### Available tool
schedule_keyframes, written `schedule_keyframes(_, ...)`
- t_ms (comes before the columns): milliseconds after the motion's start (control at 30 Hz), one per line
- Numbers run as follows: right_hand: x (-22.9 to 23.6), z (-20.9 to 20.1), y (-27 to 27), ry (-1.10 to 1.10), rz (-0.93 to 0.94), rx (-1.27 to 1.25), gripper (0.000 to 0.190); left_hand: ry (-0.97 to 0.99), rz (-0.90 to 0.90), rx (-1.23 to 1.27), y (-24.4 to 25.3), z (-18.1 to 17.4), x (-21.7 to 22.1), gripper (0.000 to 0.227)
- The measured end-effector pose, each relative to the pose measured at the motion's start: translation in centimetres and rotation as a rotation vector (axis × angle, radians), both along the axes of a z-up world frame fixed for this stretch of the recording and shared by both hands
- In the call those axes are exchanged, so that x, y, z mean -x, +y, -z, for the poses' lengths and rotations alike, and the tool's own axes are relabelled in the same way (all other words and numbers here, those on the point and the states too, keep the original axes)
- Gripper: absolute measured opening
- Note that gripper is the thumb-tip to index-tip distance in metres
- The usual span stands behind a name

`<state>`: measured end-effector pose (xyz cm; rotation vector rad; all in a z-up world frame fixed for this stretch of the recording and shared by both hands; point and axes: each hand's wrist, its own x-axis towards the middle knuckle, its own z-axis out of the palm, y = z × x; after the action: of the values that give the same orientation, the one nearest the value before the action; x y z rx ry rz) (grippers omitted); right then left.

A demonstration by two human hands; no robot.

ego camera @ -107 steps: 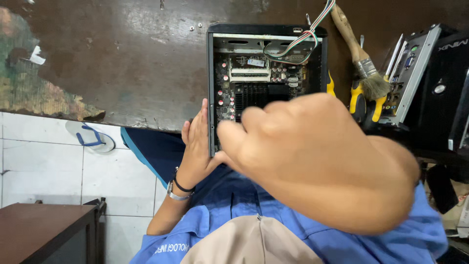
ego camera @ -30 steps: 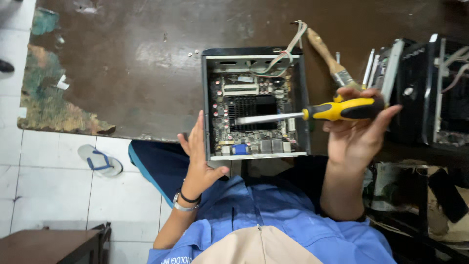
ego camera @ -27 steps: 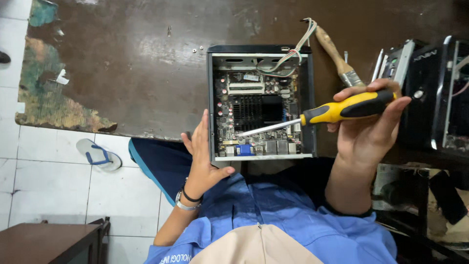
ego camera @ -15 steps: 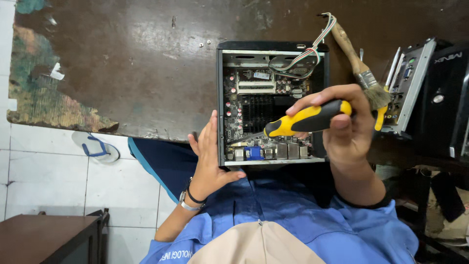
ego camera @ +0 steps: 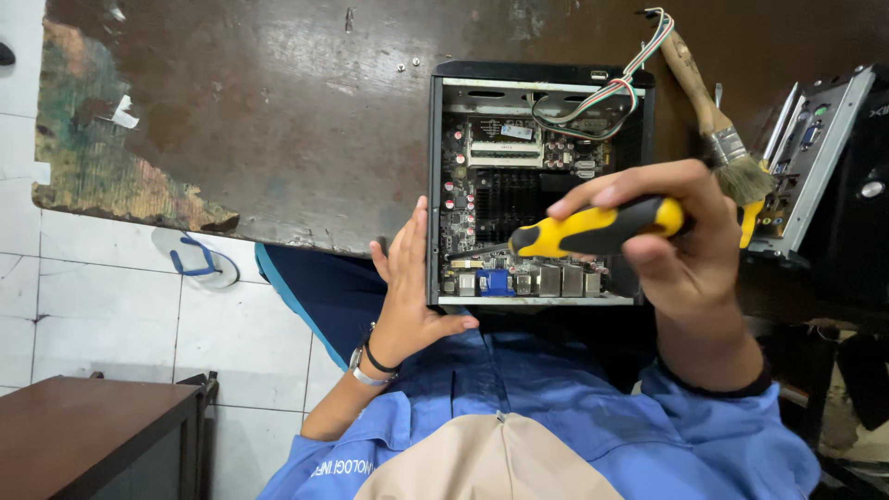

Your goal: The person cleans the interior of a desktop computer case using a brush and a screwdriver. They brush dust from the motherboard, power supply, and case interior, and use the screwdriver to adjust components and wires.

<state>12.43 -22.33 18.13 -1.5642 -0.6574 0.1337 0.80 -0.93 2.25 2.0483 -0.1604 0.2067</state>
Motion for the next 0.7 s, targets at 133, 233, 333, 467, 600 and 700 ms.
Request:
schedule_keyframes(133,-2.2,-5.9,0.9,-0.154,-0.333,0.265,0.03,-0.005,-0.007,-0.019,0.0,-0.2,0.0,0.123)
schedule_keyframes(233,-2.5,-9.4,2.1,-0.464,-0.628,0.54,0.024,0.011,-0.012,-0.051,0.1,-0.8,0.2,0.122)
schedule_keyframes(333,-1.3,-11.3,3.2,-0.659,-0.801,0.798,0.022,0.068,0.005,-0.085,0.4,-2.5,0.4,0.124)
schedule_keyframes(467,0.3,-10.4,5.2,-1.084,-0.648,0.995,0.036,0.002,-0.093,-0.093,0.2,-6.1,0.2,0.098)
schedule_keyframes(600,1.4,-10.7,6.2,-1.171,-0.372,1.108,0.041,-0.216,-0.061,-0.019,-0.6,-10.9,-1.0,0.071)
schedule_keyframes(700,1.4,-9.7,6.9,-0.971,-0.416,1.315,0.011,-0.19,-0.07,0.108,-1.2,-7.1,-1.1,0.053)
